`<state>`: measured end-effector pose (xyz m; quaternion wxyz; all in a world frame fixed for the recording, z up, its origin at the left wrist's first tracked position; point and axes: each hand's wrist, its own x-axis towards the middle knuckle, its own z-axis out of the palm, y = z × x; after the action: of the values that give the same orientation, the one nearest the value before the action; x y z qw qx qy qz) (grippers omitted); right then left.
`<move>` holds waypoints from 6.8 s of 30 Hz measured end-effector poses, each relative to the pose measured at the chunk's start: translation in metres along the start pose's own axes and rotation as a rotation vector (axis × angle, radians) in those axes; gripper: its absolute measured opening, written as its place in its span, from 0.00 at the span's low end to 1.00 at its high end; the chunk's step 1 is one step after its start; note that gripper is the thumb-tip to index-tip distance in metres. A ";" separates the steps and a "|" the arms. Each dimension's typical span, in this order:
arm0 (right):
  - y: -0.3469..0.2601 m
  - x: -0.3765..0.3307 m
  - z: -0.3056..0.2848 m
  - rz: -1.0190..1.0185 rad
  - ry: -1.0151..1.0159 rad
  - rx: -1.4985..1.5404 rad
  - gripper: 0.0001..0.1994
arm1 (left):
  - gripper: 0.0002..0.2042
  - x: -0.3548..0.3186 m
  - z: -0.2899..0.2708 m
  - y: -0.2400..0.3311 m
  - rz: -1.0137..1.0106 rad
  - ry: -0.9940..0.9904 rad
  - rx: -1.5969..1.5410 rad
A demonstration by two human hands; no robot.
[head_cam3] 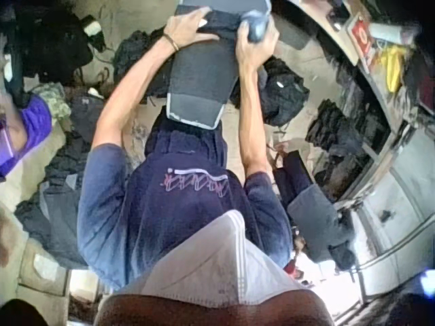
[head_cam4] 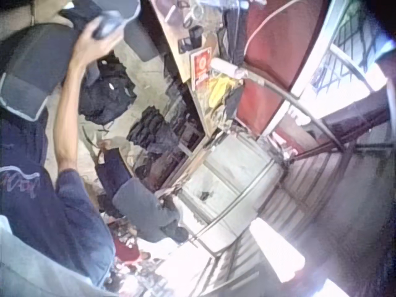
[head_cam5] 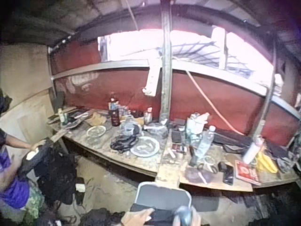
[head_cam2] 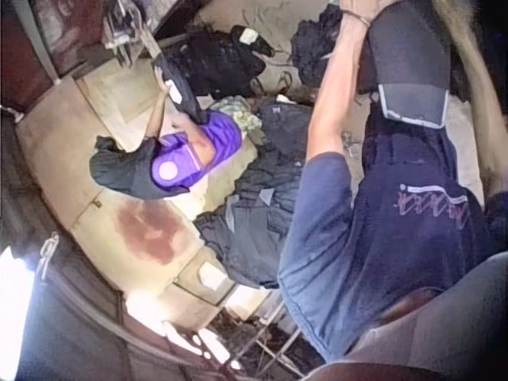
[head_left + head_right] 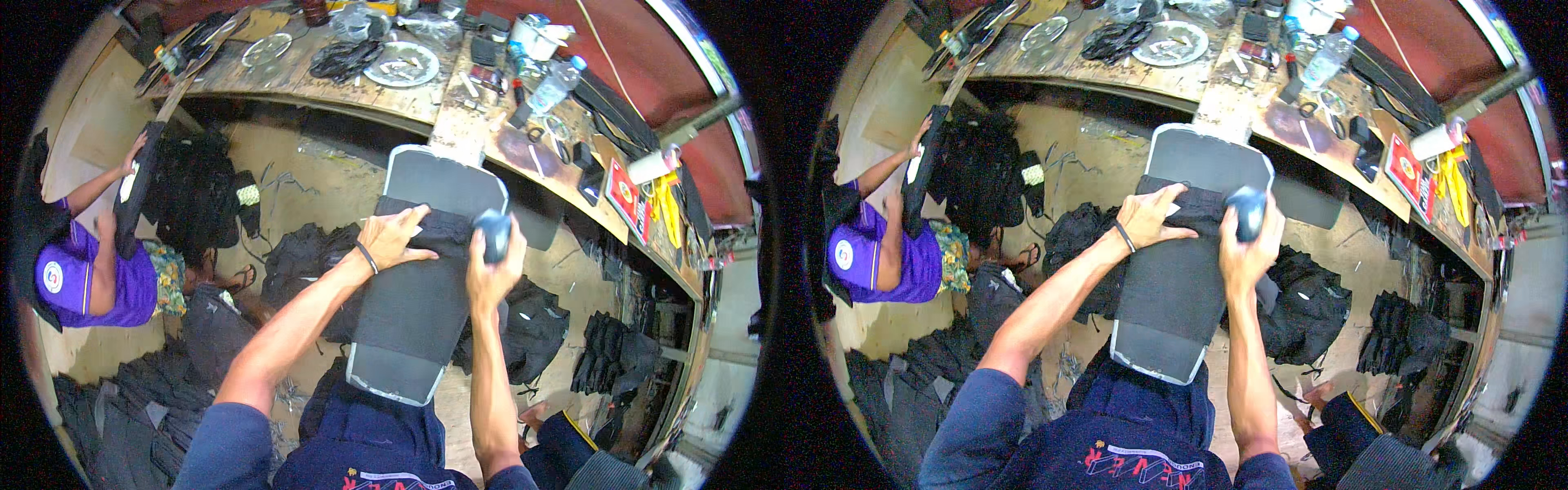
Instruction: The person repeatedly rubs a small blue object against black garments laid on a flat board, moving the object back and forth across the fabric surface. The person handles multiple garments one at a time, rubbing each with the object and then setting them aside.
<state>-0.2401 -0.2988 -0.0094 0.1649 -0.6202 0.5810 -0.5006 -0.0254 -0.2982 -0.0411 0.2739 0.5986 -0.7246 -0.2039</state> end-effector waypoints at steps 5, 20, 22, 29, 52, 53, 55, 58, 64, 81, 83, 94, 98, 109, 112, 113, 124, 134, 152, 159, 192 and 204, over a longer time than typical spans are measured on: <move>-0.034 -0.070 -0.013 -0.489 -0.667 -0.176 0.32 | 0.65 0.015 0.010 -0.014 -0.031 -0.082 0.217; -0.034 -0.073 -0.009 -0.465 -0.935 -0.090 0.27 | 0.79 0.027 0.020 -0.022 -0.181 0.068 0.267; -0.029 -0.057 -0.001 -0.468 -0.803 -0.204 0.27 | 0.79 0.027 0.019 -0.022 -0.186 0.075 0.303; -0.031 -0.084 -0.029 -0.376 -0.795 -0.113 0.25 | 0.77 0.031 0.022 -0.024 -0.206 0.062 0.269; 0.018 -0.052 -0.072 0.466 -0.501 -0.034 0.34 | 0.56 -0.061 0.035 -0.013 -0.308 0.451 -0.302; 0.028 -0.045 -0.076 0.552 -0.537 0.108 0.31 | 0.53 -0.079 0.042 -0.014 -0.428 0.401 -0.651; 0.046 -0.037 -0.080 0.710 -0.684 0.297 0.30 | 0.43 -0.117 0.051 -0.014 -0.537 0.094 -1.015; 0.066 -0.098 -0.104 0.642 -0.846 0.092 0.29 | 0.35 -0.187 0.047 0.016 -0.513 0.096 -0.819; 0.042 -0.289 -0.265 0.952 -1.134 0.054 0.38 | 0.35 -0.341 0.006 0.146 -0.433 -0.688 -0.595; 0.284 -0.326 -0.324 0.976 -0.460 -0.817 0.53 | 0.27 -0.364 0.241 -0.057 -0.677 -0.046 -0.378; 0.256 -0.379 -0.317 0.925 -0.693 -0.879 0.52 | 0.26 -0.348 0.216 -0.129 -0.789 -0.562 0.177; 0.134 -0.431 -0.242 0.857 -0.803 -0.576 0.37 | 0.24 -0.220 0.154 -0.255 -0.597 -0.542 0.617; 0.134 -0.411 -0.227 0.930 -0.789 -0.560 0.35 | 0.19 -0.220 0.148 -0.263 -0.377 -0.444 0.646; 0.133 -0.420 -0.268 1.002 -0.683 -0.590 0.39 | 0.14 -0.294 0.113 -0.171 -0.094 -0.335 0.623; 0.125 -0.410 -0.272 0.947 -0.652 -0.588 0.37 | 0.20 -0.340 0.069 -0.103 -0.081 -0.215 0.324; 0.120 -0.402 -0.272 0.951 -0.672 -0.615 0.37 | 0.20 -0.353 0.054 -0.083 -0.130 -0.252 0.223; 0.007 -0.278 -0.184 0.056 -1.770 -0.218 0.36 | 0.15 -0.384 0.022 0.100 0.082 -0.825 -0.083; -0.036 -0.221 -0.211 0.046 -1.567 -0.090 0.41 | 0.09 -0.303 -0.025 0.117 0.548 -0.520 -0.234; 0.020 -0.067 -0.153 0.251 -1.142 -0.096 0.08 | 0.24 -0.104 -0.031 -0.004 0.039 0.078 0.185; 0.001 -0.086 -0.118 0.716 -0.583 -0.088 0.31 | 0.21 -0.105 -0.026 0.073 0.152 -0.129 -0.138; -0.044 -0.107 -0.063 0.456 -0.149 -0.021 0.43 | 0.10 0.035 0.034 0.037 0.673 0.179 0.460; -0.032 -0.068 0.015 -0.388 -0.682 -0.151 0.28 | 0.40 0.095 0.035 -0.013 0.313 -0.199 0.225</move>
<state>-0.1979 -0.2358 -0.0202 0.2047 -0.8594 0.4002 -0.2434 -0.0506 -0.3945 -0.0611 0.1609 0.4825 -0.8504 -0.1349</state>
